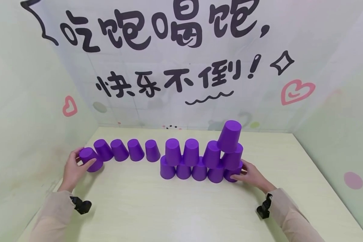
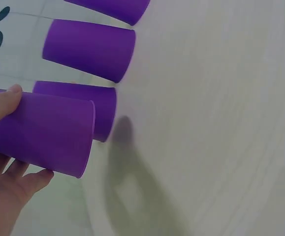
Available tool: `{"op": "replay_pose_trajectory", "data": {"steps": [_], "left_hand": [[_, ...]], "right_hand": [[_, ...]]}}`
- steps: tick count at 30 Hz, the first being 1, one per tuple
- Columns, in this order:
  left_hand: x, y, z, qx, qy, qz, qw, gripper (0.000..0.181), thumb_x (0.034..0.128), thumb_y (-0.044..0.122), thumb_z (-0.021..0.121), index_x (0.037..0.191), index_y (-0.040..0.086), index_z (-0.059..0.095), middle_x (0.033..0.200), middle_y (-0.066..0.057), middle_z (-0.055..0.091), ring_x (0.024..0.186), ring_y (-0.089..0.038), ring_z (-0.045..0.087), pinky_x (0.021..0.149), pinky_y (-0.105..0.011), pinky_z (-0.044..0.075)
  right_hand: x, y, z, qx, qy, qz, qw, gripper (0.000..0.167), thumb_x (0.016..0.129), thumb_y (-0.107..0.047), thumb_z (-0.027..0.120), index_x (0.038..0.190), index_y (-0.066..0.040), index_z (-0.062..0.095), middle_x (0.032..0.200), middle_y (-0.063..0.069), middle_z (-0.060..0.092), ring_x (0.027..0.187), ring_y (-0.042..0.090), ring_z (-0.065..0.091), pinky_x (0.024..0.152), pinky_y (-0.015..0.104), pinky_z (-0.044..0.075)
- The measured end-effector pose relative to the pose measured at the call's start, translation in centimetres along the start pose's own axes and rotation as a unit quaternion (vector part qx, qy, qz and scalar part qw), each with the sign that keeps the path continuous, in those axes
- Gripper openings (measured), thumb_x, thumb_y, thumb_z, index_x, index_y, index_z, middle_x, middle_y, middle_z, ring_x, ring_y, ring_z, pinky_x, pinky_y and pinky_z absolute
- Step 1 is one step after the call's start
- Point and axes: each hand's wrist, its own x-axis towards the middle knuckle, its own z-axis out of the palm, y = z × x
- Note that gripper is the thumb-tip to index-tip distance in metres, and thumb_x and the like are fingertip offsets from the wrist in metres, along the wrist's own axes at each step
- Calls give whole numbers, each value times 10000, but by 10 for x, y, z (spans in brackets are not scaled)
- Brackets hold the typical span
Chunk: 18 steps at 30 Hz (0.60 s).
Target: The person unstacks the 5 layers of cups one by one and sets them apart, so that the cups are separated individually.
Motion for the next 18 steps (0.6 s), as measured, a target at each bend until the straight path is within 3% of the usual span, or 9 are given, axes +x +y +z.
{"op": "replay_pose_trajectory", "data": {"steps": [3, 5, 11, 14, 18], "left_hand": [[4, -21, 8, 135, 18, 10, 9999, 775, 785, 377, 647, 1387, 112, 236, 1278, -202, 363, 1124, -335, 388, 797, -202, 468], [3, -24, 12, 158, 14, -59, 9999, 793, 781, 394, 646, 1386, 94, 231, 1280, -208, 362, 1131, -350, 382, 828, -285, 467], [-14, 1, 16, -4, 55, -482, 9988, 773, 813, 309, 635, 1375, 12, 195, 1296, -246, 340, 1152, -403, 358, 912, -489, 380], [-18, 10, 14, -33, -23, -505, 9987, 748, 835, 260, 613, 1376, -9, 173, 1309, -275, 315, 1164, -428, 339, 916, -526, 356], [-19, 13, 13, -47, -150, -500, 9986, 749, 848, 243, 597, 1384, -12, 140, 1324, -295, 284, 1182, -448, 314, 924, -540, 342]], "right_hand": [[0, 1, 1, -10, 3, 27, 10000, 656, 709, -155, 745, 1249, 34, 422, 1102, 173, 549, 974, 297, 544, 820, 299, 483], [0, 1, 1, -44, -5, 26, 10000, 653, 712, -161, 743, 1248, 32, 422, 1104, 173, 548, 980, 301, 540, 821, 291, 481], [1, 1, 1, -99, -25, 57, 9999, 640, 718, -173, 739, 1242, 23, 427, 1106, 172, 547, 984, 302, 537, 827, 313, 481], [1, 1, 1, -143, 1, 50, 9999, 634, 719, -171, 738, 1237, 29, 431, 1095, 171, 552, 966, 276, 549, 819, 333, 485], [1, 0, 1, -147, -7, 31, 9999, 633, 722, -170, 736, 1239, 29, 429, 1093, 168, 553, 956, 251, 554, 811, 319, 486]]}}
